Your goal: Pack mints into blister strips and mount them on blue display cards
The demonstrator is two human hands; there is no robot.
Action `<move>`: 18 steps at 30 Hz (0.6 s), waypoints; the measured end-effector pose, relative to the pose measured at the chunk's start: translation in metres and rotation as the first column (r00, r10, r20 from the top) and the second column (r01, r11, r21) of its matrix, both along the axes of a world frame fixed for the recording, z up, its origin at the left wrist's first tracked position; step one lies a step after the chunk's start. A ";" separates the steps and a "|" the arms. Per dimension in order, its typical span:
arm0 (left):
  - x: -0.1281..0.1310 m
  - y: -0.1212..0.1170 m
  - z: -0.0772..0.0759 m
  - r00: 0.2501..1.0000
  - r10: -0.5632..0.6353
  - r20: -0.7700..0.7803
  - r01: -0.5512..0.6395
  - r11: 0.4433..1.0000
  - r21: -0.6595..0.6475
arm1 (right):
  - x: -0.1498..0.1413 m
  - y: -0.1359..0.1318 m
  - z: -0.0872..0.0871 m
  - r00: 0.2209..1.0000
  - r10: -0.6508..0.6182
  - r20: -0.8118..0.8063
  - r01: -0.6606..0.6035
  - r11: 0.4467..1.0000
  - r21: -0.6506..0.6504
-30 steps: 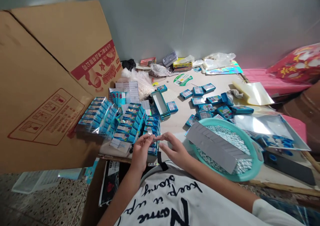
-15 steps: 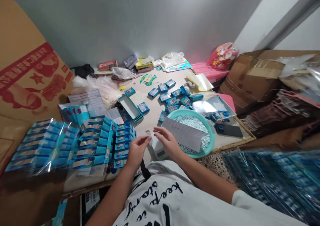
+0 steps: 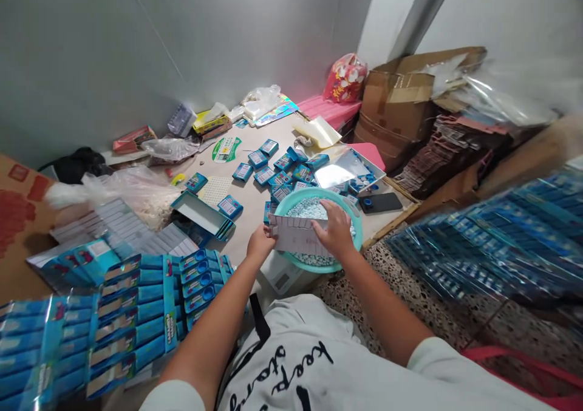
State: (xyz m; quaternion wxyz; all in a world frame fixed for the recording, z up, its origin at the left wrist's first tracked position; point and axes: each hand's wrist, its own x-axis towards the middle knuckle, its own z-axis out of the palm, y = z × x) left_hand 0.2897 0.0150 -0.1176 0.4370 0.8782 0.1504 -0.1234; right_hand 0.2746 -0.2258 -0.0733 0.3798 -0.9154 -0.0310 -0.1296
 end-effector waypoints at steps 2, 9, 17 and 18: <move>0.002 0.001 -0.004 1.000 0.004 0.002 -0.004 0.999 0.034 | 0.008 -0.010 -0.003 0.995 0.084 -0.048 -0.094 0.959 -0.267; -0.009 0.008 0.008 0.955 0.187 0.231 -0.175 0.982 -0.072 | 0.011 -0.006 0.014 0.984 0.160 -0.078 -0.177 0.924 -0.338; -0.075 0.048 0.148 0.406 0.573 0.712 -0.439 0.806 -0.397 | -0.002 0.017 0.094 0.827 0.371 0.422 -0.279 0.923 -0.265; -0.083 0.054 0.172 0.436 0.527 0.729 -0.404 0.839 -0.365 | -0.003 0.023 0.100 0.775 0.392 0.496 -0.301 0.919 -0.256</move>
